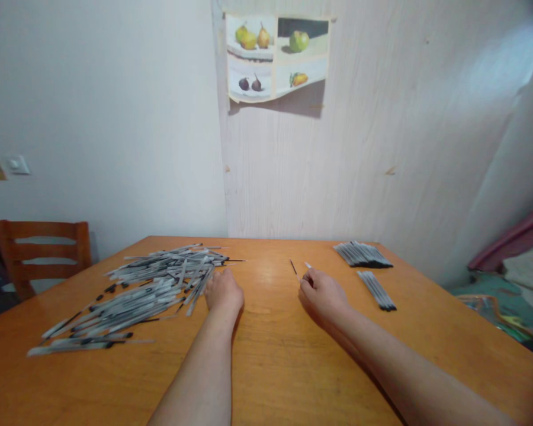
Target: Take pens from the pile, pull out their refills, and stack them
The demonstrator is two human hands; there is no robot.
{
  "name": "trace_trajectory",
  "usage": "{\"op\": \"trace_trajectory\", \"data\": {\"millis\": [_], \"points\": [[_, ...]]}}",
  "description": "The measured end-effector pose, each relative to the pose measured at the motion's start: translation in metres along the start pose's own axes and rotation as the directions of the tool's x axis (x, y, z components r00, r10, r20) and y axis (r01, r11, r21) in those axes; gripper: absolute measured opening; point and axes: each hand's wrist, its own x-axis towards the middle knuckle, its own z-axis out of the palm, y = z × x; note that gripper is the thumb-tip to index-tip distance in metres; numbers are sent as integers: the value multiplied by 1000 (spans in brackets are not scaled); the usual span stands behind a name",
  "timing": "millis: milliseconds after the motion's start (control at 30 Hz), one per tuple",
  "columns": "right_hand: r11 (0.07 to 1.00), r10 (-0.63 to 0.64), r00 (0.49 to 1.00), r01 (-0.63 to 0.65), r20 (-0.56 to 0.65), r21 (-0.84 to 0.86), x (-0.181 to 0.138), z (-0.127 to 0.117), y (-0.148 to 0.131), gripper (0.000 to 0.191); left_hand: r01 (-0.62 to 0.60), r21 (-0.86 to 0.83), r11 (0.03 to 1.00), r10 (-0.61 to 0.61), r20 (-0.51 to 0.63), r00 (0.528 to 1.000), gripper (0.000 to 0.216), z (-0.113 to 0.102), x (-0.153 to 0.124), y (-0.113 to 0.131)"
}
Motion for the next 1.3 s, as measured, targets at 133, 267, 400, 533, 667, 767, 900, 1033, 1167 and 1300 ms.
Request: {"op": "trace_trajectory", "data": {"millis": [133, 267, 400, 533, 667, 767, 900, 1033, 1167, 1300], "points": [[1000, -9, 1000, 9, -2, 4, 2, 2, 1, 19, -2, -27, 1000, 2, 29, 1000, 35, 2, 2, -2], [999, -38, 999, 37, 32, 8, 2, 5, -3, 20, -74, -189, 979, 80, 26, 996, 33, 4, 4, 1], [989, -151, 988, 150, -27, -7, 0, 8, -10, 25, -9, -627, 779, 127, 144, 981, 32, 0, -6, 17], [930, -361, 932, 357, -43, -85, -4, 9, -14, 44, 209, -857, 471, 299, 378, 876, 40, -9, -22, 34], [891, -429, 899, 437, 93, -120, -5, 6, -16, 29, 280, -917, 282, 395, 377, 838, 33, -12, -26, 39], [905, -387, 916, 399, 107, -149, -5, 6, -17, 27, 325, -941, 90, 449, 330, 830, 31, -13, -25, 41], [942, -312, 948, 318, 64, -110, -10, 6, -25, 29, 287, -958, -27, 496, 237, 836, 38, -14, -26, 46], [947, -320, 944, 315, 86, 68, -12, 6, -32, 26, 202, -978, 57, 400, 207, 893, 36, -11, -26, 47], [942, -225, 968, 188, 108, 279, 10, 4, -19, 26, 211, -977, 25, 209, 211, 955, 33, -10, -20, 45], [991, 15, 998, -23, 59, 134, 49, -1, 6, 17, 230, -973, -3, 147, 227, 963, 32, -10, -17, 43]]}}
